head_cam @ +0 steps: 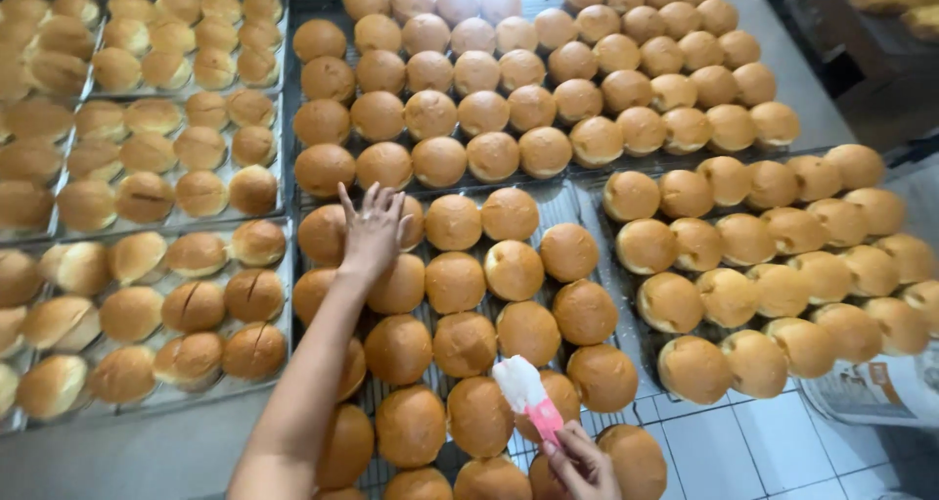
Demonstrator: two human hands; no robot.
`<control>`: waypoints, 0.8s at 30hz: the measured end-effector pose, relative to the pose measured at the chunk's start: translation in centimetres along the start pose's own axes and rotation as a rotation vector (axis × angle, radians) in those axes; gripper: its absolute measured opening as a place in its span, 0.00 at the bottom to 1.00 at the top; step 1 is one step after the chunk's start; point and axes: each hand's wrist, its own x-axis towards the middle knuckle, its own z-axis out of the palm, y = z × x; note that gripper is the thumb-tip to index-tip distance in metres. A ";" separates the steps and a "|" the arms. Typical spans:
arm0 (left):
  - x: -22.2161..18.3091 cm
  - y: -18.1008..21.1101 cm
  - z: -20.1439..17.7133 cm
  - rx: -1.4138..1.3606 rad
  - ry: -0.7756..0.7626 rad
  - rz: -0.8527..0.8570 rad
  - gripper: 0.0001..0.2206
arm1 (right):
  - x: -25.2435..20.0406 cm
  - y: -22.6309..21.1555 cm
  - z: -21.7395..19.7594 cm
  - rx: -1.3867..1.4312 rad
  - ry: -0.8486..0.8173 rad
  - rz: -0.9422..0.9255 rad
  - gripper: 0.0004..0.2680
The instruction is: Spreading a white cream or butter mixture onto the inside of sliced burger buns.
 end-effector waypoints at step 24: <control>-15.9 16.8 -13.2 -1.846 0.110 -0.382 0.36 | 5.0 -21.9 8.4 0.456 -0.064 0.030 0.08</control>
